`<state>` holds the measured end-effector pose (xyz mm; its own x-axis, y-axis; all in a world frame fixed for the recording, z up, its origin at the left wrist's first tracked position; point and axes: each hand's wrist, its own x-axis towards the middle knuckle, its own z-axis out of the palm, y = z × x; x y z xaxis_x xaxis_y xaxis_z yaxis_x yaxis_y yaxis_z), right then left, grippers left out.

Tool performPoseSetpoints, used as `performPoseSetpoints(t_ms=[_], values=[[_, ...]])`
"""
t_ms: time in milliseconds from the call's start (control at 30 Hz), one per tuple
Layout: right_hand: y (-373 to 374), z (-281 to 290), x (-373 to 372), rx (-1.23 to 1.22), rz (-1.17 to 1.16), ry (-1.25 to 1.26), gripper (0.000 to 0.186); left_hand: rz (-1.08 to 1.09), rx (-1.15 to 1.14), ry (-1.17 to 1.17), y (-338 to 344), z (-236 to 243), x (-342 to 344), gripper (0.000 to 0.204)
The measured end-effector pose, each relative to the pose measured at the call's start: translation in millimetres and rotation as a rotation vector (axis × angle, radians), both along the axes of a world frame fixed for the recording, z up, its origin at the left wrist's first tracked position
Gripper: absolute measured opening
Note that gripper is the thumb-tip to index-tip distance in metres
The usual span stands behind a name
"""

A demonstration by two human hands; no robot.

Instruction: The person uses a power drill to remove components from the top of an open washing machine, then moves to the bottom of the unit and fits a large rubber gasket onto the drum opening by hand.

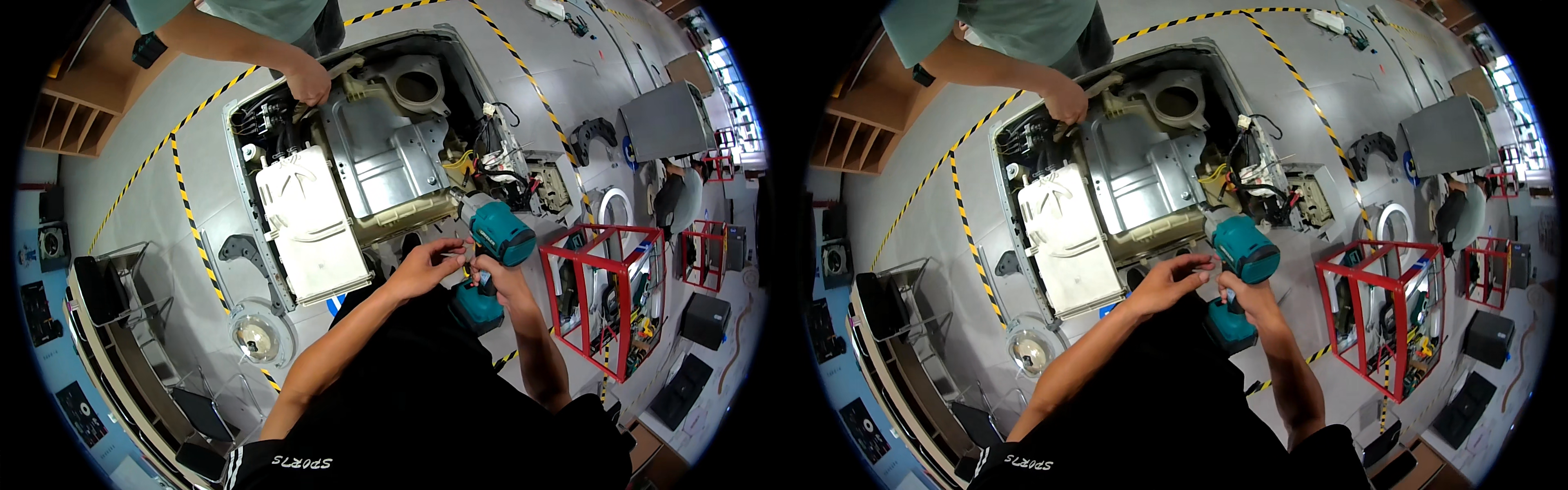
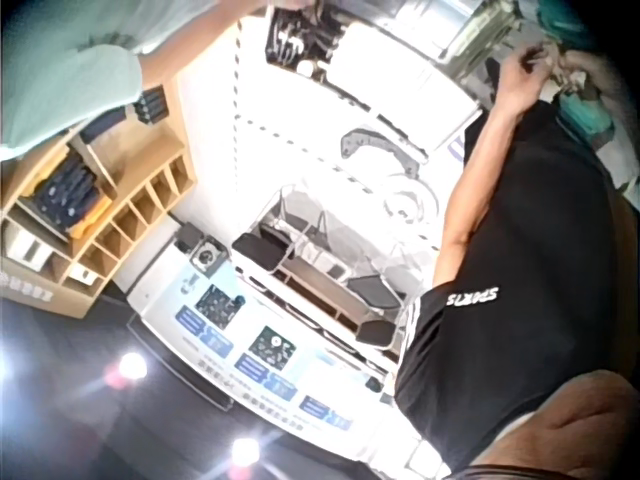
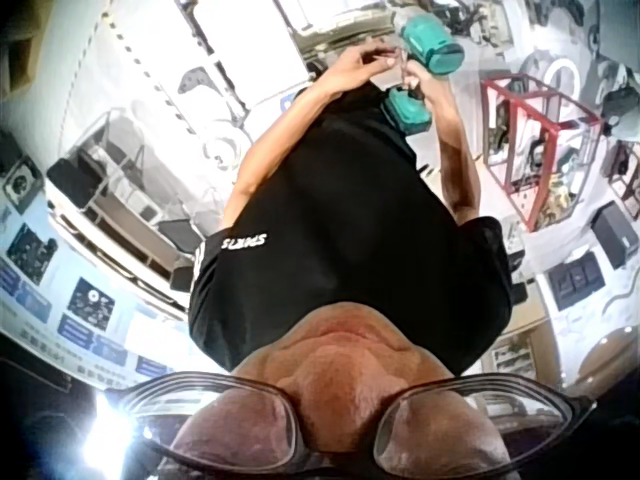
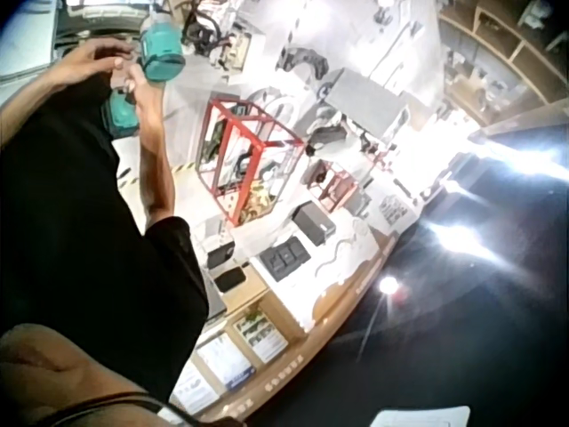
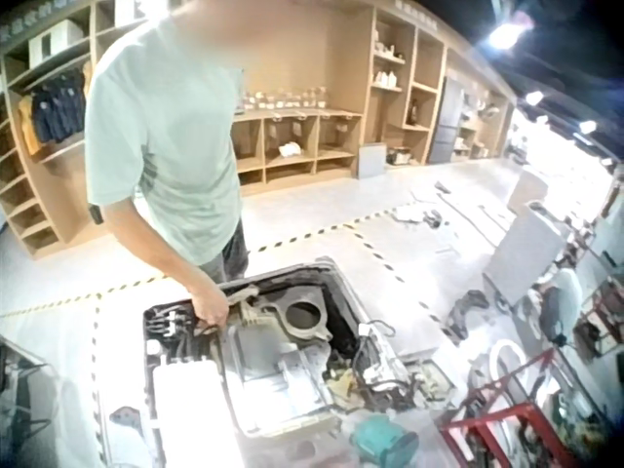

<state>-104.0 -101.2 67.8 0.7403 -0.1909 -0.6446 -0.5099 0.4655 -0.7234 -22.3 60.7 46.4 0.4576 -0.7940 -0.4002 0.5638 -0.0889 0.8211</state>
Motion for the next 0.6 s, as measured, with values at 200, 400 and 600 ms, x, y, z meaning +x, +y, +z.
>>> performPoseSetpoints(t_ms=[200,400,600], values=[[1.7,2.7,0.1,-0.018,-0.008,0.028,0.041,-0.03,0.053,-0.032,0.7,-3.2,-1.6,0.042],[1.6,-1.7,-0.8,-0.021,-0.003,0.034,0.043,0.0,0.038,-0.1,2.3,-3.9,-5.1,0.041],[-0.7,-3.2,-2.1,-0.035,0.005,0.018,0.042,-0.001,0.078,-0.175,4.1,-9.6,-7.2,0.038]])
